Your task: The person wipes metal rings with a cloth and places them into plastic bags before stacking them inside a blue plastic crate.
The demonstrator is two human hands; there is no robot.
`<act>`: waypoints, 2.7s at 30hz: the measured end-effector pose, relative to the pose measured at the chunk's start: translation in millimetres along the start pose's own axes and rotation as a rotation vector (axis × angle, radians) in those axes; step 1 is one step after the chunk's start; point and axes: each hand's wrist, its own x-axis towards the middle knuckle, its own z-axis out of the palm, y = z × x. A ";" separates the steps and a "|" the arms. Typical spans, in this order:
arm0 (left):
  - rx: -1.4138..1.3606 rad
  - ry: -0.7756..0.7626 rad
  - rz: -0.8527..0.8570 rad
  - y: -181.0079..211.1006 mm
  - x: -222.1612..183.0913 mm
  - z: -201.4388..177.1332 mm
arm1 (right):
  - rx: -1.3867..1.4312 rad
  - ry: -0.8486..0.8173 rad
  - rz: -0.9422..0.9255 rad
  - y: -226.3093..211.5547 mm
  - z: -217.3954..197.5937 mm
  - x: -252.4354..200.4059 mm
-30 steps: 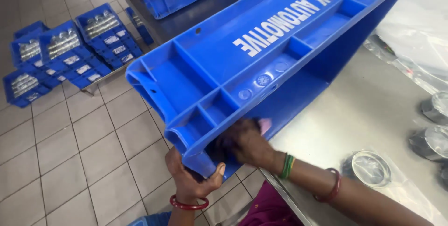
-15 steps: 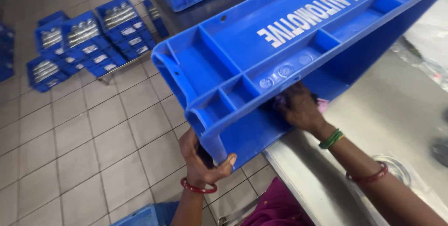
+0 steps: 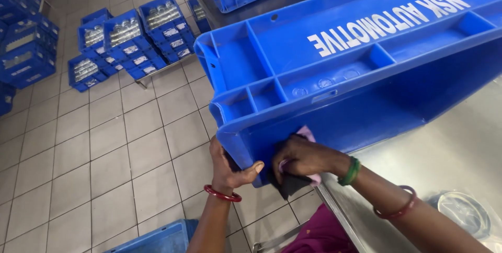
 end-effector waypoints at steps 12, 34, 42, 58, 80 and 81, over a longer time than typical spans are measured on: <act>0.036 0.110 -0.049 3.6 -4.4 11.1 | -0.655 0.519 0.571 62.0 -93.2 -141.2; -0.039 0.287 -0.166 74.8 -7.8 53.5 | -0.802 0.257 1.367 -19.2 -146.8 -218.5; -0.395 0.374 -0.333 89.5 34.5 73.4 | -0.714 0.713 1.329 -77.9 -176.9 -305.0; -0.520 0.083 -0.776 -4.8 43.0 149.8 | -0.914 1.195 1.385 -109.6 -151.5 -542.4; 0.423 -0.507 0.090 -25.1 -19.7 152.6 | -1.050 1.496 0.687 123.4 -214.3 -502.8; 0.421 -0.507 0.185 -20.0 -18.5 157.6 | -0.997 1.415 0.797 131.5 -205.7 -507.9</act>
